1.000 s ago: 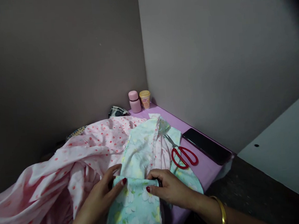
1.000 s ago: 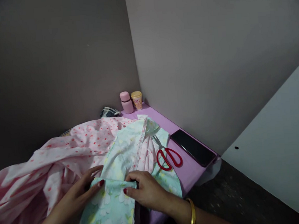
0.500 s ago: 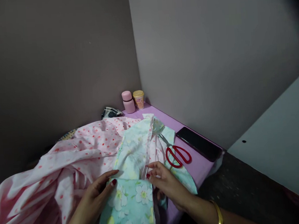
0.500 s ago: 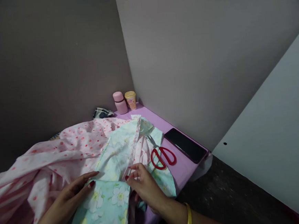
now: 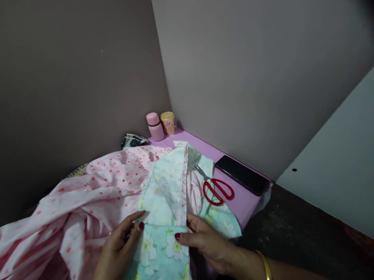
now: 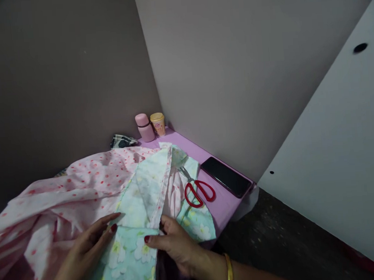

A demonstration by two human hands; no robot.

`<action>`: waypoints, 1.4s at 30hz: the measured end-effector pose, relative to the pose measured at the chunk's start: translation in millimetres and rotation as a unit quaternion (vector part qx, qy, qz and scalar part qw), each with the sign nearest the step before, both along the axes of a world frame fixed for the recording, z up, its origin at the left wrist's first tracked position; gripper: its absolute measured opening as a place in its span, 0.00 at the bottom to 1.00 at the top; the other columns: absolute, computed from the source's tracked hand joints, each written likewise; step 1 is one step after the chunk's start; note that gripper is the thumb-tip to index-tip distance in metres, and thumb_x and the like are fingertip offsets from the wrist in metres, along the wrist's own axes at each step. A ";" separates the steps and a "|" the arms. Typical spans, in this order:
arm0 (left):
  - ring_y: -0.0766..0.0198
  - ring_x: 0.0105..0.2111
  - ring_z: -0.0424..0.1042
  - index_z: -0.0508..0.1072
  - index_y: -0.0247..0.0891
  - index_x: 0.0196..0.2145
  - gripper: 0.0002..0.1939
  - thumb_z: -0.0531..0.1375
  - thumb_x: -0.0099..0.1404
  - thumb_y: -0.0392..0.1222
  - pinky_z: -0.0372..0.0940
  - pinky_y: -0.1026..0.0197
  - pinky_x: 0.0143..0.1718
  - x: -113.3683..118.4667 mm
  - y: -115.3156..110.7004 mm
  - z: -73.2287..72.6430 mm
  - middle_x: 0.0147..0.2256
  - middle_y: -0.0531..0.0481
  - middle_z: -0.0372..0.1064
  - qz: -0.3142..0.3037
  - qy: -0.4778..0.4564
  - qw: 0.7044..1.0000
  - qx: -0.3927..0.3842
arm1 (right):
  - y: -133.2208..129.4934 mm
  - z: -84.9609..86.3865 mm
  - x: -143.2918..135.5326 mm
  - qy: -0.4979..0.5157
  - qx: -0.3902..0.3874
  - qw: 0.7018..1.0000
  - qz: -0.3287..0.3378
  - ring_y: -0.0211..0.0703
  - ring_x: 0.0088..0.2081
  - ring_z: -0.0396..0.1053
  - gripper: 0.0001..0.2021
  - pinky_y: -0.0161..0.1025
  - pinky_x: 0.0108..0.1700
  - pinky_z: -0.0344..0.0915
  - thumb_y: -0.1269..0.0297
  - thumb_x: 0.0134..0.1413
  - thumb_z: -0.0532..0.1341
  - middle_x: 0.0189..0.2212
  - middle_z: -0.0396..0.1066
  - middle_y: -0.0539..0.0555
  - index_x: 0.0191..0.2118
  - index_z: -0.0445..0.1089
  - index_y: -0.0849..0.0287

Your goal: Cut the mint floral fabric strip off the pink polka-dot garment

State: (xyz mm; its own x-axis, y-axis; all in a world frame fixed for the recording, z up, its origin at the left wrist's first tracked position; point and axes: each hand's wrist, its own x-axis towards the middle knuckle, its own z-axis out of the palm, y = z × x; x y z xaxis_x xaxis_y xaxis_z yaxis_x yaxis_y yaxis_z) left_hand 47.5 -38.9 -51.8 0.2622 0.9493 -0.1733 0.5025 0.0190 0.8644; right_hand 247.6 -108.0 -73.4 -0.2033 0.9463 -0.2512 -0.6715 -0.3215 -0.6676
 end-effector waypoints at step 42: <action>0.59 0.44 0.68 0.68 0.40 0.43 0.17 0.52 0.63 0.52 0.63 0.60 0.46 -5.8 16.3 -11.6 0.42 0.48 0.71 -0.127 0.020 0.991 0.039 | 16.1 -19.2 22.5 -0.307 0.080 0.946 -0.060 0.39 0.27 0.65 0.17 0.36 0.31 0.63 0.50 0.51 0.57 0.23 0.68 0.50 0.28 0.68 0.61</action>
State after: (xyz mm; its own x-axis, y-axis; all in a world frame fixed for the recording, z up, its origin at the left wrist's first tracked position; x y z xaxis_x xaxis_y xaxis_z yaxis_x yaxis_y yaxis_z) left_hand 41.8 -22.6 -63.5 0.4894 0.8642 -0.1171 0.5163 -0.1789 0.8375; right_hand 270.1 -91.9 -92.6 0.0456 0.9893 -0.1389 -0.1661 -0.1296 -0.9776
